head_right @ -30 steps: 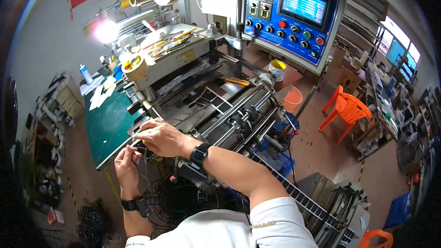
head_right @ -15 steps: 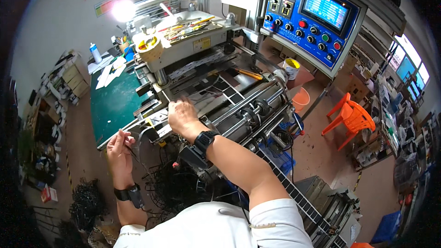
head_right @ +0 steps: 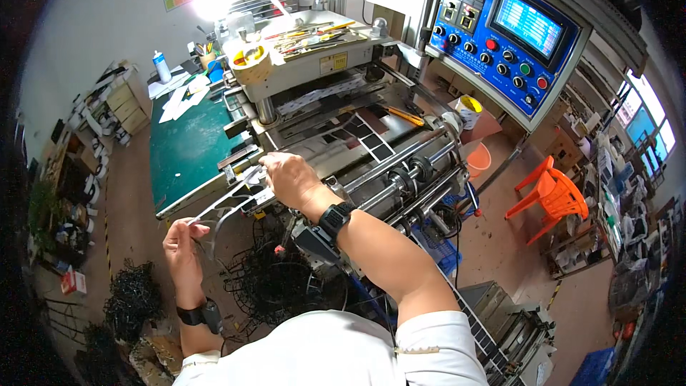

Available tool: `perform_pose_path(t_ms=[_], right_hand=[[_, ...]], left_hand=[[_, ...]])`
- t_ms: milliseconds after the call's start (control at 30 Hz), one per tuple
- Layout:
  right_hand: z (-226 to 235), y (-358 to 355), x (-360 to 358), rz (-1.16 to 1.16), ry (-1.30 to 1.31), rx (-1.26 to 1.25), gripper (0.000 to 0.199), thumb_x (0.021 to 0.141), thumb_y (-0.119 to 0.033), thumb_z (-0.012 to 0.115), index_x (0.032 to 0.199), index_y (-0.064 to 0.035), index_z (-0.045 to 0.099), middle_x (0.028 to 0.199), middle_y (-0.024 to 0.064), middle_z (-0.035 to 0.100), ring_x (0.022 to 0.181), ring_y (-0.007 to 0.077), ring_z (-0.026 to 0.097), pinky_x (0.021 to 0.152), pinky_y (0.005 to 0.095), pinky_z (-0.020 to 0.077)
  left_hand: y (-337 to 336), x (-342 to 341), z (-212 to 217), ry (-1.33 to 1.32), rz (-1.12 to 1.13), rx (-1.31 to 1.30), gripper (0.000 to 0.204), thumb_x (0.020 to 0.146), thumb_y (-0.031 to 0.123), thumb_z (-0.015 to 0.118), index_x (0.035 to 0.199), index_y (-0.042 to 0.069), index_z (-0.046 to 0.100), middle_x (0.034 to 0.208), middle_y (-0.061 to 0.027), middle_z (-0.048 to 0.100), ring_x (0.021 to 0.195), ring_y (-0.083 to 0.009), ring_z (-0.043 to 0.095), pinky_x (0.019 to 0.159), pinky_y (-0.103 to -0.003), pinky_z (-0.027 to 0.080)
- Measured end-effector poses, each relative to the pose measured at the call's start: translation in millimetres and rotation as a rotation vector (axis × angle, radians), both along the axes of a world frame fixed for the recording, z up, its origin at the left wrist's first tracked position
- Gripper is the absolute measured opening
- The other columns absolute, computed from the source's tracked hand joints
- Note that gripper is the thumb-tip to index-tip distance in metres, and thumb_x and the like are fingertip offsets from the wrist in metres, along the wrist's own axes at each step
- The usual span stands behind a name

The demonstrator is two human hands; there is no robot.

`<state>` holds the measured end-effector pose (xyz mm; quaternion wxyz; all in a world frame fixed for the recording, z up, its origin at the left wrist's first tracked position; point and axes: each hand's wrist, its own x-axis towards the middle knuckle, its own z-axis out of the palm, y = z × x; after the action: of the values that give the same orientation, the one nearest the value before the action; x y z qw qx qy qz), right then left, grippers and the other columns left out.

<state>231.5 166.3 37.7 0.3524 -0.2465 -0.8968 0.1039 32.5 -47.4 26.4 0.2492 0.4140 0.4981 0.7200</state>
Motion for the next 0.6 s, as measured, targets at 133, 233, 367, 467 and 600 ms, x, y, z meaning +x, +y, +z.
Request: perform_pose_path(t_ms=[133, 233, 367, 467, 600], right_hand=[[10, -6, 1, 0.097, -0.011, 0.066, 0.029, 0.085, -0.011, 0.063, 0.113, -0.0022, 0.064, 0.098, 0.0158, 0.066, 0.088, 0.0341, 0.066, 0.079, 0.0406, 0.0549], [6, -2, 3, 0.077, -0.075, 0.007, 0.032, 0.085, -0.009, 0.063, 0.116, -0.0026, 0.062, 0.096, 0.0151, 0.065, 0.088, 0.0338, 0.065, 0.079, 0.0411, 0.0545], [12, -6, 3, 0.114, -0.048, 0.058, 0.032, 0.084, -0.007, 0.061, 0.116, -0.0032, 0.062, 0.095, 0.0154, 0.065, 0.088, 0.0333, 0.065, 0.079, 0.0416, 0.0544], [18, -9, 4, 0.157, -0.081, 0.083, 0.030, 0.087, -0.012, 0.057, 0.115, -0.0023, 0.064, 0.094, 0.0174, 0.067, 0.088, 0.0326, 0.067, 0.079, 0.0403, 0.0550], [25, -15, 2, 0.337, 0.084, 0.113, 0.027, 0.085, -0.007, 0.059, 0.112, -0.0043, 0.063, 0.096, 0.0140, 0.068, 0.092, 0.0316, 0.067, 0.082, 0.0390, 0.0536]], left_hand=[[-11, -6, -3, -0.008, 0.111, -0.045, 0.034, 0.104, 0.031, 0.054, 0.108, 0.000, 0.066, 0.092, -0.0091, 0.070, 0.088, -0.0127, 0.065, 0.083, -0.026, 0.048], [-12, -5, 2, -0.161, 0.132, -0.040, 0.038, 0.104, 0.034, 0.053, 0.107, -0.001, 0.067, 0.102, -0.0085, 0.069, 0.095, -0.0147, 0.064, 0.089, -0.029, 0.047], [-7, 4, 15, -0.013, 0.142, -0.090, 0.036, 0.105, 0.031, 0.051, 0.112, -0.001, 0.066, 0.108, -0.0089, 0.069, 0.103, -0.0149, 0.064, 0.093, -0.028, 0.046], [21, 26, 20, 0.140, -0.063, -0.136, 0.029, 0.101, 0.016, 0.058, 0.123, -0.003, 0.063, 0.117, -0.0103, 0.068, 0.110, -0.0163, 0.062, 0.098, -0.028, 0.047], [75, 42, -5, 0.141, -0.157, -0.071, 0.034, 0.101, 0.015, 0.059, 0.128, -0.005, 0.059, 0.117, -0.0106, 0.068, 0.107, -0.0138, 0.061, 0.094, -0.026, 0.047]])
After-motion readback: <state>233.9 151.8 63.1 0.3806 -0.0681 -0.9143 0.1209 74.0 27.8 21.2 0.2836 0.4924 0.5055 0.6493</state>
